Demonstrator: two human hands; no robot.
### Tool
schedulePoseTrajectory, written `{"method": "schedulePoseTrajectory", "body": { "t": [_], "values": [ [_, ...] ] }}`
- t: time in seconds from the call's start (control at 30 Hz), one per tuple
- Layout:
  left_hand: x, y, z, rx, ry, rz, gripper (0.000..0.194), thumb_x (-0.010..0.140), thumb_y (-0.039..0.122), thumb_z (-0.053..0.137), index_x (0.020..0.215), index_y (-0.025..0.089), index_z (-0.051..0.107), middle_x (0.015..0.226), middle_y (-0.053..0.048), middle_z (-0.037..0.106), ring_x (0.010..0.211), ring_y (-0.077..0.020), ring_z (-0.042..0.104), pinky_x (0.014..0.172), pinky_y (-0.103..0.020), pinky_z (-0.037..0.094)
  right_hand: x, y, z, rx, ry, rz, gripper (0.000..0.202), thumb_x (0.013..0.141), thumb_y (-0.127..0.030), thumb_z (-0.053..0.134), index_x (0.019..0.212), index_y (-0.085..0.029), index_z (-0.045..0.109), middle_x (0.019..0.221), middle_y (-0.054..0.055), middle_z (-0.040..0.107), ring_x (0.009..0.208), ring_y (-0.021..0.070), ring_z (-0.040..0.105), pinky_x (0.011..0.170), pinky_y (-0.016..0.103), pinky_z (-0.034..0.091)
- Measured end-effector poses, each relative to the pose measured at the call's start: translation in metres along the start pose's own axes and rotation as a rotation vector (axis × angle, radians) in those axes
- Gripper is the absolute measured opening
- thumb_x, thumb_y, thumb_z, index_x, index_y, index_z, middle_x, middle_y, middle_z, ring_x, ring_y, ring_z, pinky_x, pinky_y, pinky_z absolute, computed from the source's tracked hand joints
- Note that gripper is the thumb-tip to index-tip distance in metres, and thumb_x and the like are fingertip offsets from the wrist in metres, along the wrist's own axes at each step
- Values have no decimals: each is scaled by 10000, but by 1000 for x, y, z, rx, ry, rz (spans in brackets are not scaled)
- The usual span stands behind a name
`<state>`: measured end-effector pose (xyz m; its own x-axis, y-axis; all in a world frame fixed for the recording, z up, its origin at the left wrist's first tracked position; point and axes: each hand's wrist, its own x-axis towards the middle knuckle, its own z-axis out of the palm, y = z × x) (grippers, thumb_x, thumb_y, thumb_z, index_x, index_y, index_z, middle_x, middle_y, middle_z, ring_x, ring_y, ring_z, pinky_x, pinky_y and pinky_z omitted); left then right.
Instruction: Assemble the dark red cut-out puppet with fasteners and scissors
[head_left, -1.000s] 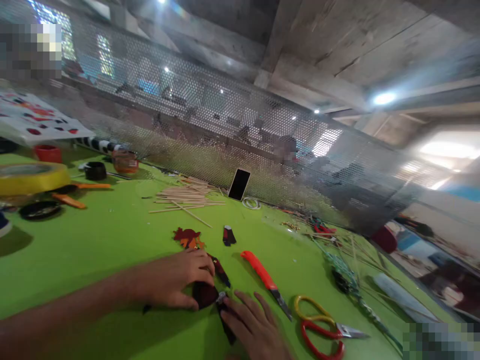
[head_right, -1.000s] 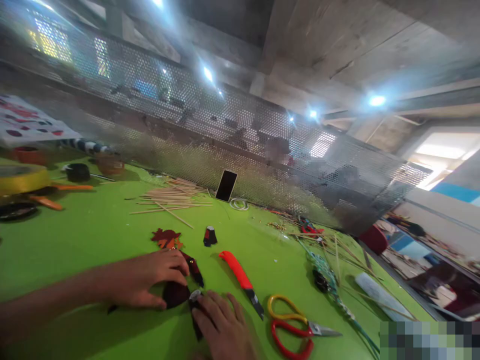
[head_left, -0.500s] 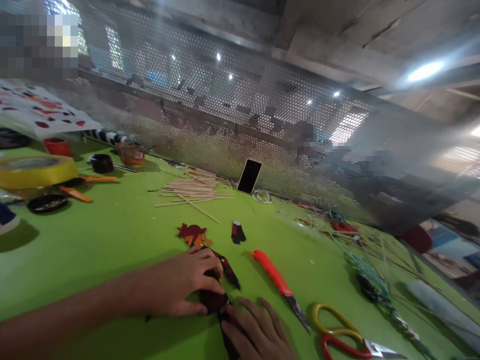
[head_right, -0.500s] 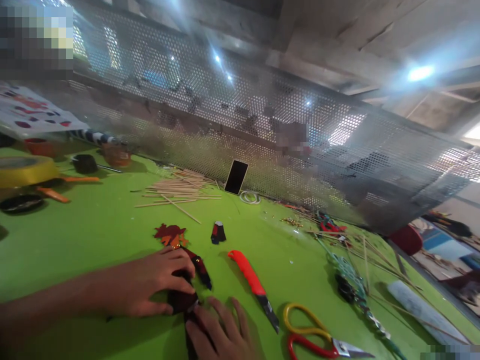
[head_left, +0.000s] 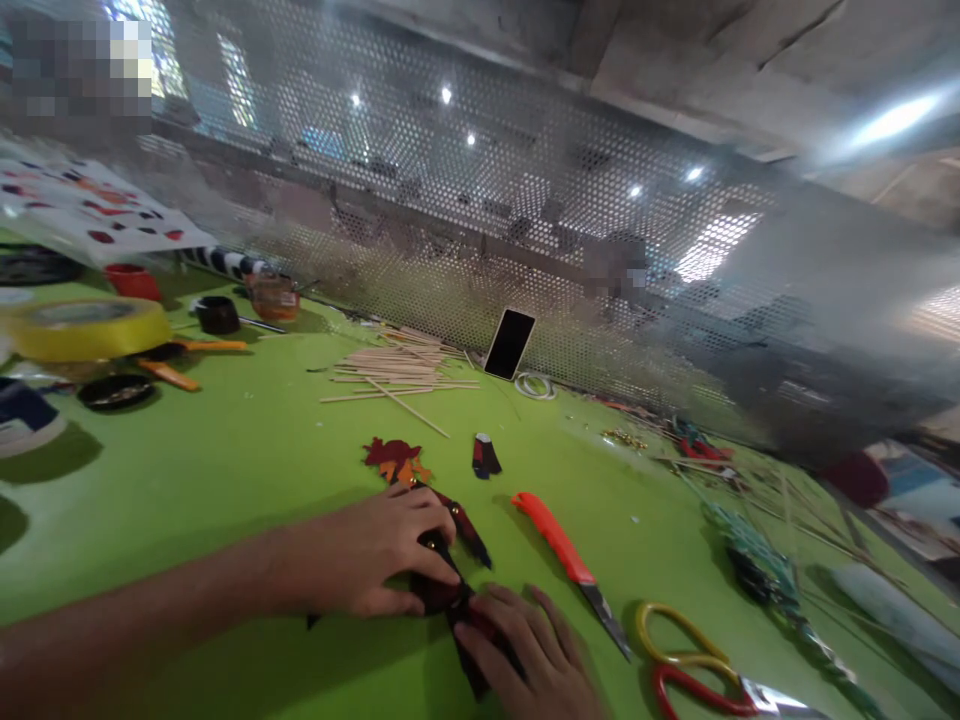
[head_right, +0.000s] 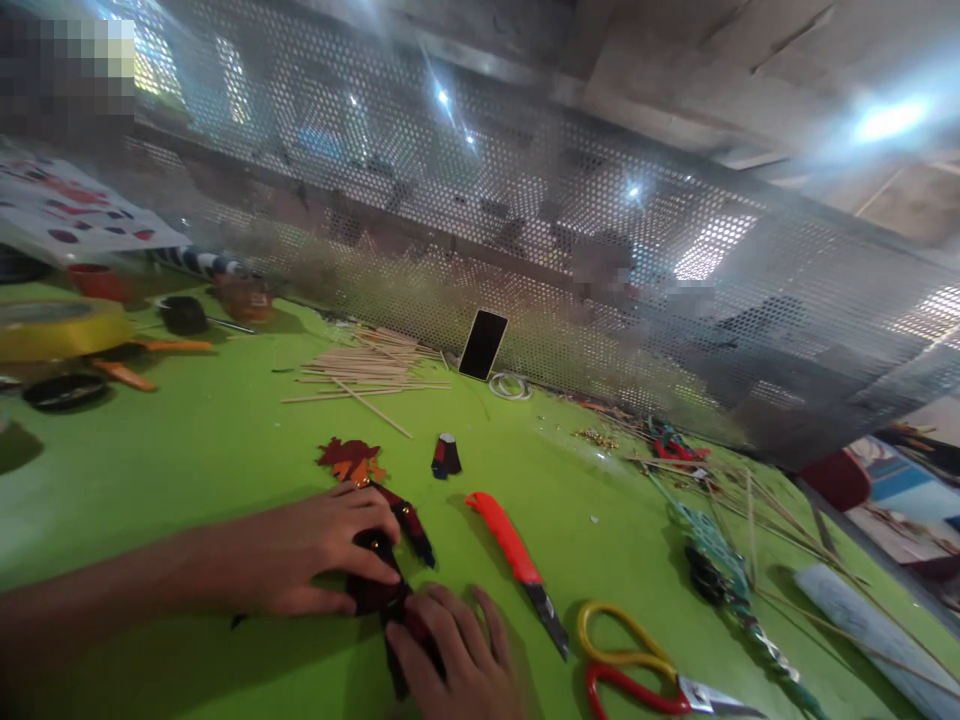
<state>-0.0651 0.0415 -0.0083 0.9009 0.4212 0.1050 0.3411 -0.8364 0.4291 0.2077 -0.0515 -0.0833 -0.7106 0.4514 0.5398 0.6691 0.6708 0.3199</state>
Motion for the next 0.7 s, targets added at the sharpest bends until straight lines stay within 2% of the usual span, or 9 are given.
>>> {"method": "schedulePoseTrajectory", "body": {
  "t": [0.07,0.13,0.3,0.5,0.6,0.7],
  "values": [
    [1,1,-1,12,-7,-15,286,980,384,688,1262,356,723,1312,-34,624,1270,-257,536,1083,-369,406,4,5,-8,12,26,15,456,1070,-589,389,1186,-342,754,1149,-40,787,1063,186,696,899,358,564],
    [1,1,0,24,1,-15,276,976,391,692,1249,362,727,1307,-27,625,1269,-254,537,1081,-368,404,7,6,-11,18,69,55,499,1075,-601,348,1126,-341,771,1100,-46,801,1034,188,703,889,366,556],
    [1,-2,3,51,18,13,284,967,416,703,1246,363,724,1295,-19,627,1260,-242,543,1073,-346,396,11,5,-14,-4,3,-4,509,1080,-596,321,1168,-344,754,1123,-78,797,1054,177,707,849,371,559],
    [0,-1,2,77,26,24,304,958,423,718,1254,355,726,1284,-29,630,1251,-244,549,1057,-346,400,5,7,-13,24,-36,-17,414,1039,-558,461,1240,-319,733,1191,-22,775,1106,205,684,906,367,554],
    [1,2,1,85,27,30,318,935,379,751,1249,330,734,1281,-51,633,1240,-269,555,1050,-369,406,2,9,-12,44,-49,-44,447,1018,-588,481,1285,-318,715,1235,-3,754,1124,217,670,919,376,560],
    [1,3,1,94,26,37,313,920,338,766,1231,303,746,1278,-79,637,1233,-298,558,1049,-400,409,2,8,-13,53,-55,-31,406,1012,-532,498,1283,-321,715,1231,-9,750,1124,219,669,915,386,567]
  ]
}}
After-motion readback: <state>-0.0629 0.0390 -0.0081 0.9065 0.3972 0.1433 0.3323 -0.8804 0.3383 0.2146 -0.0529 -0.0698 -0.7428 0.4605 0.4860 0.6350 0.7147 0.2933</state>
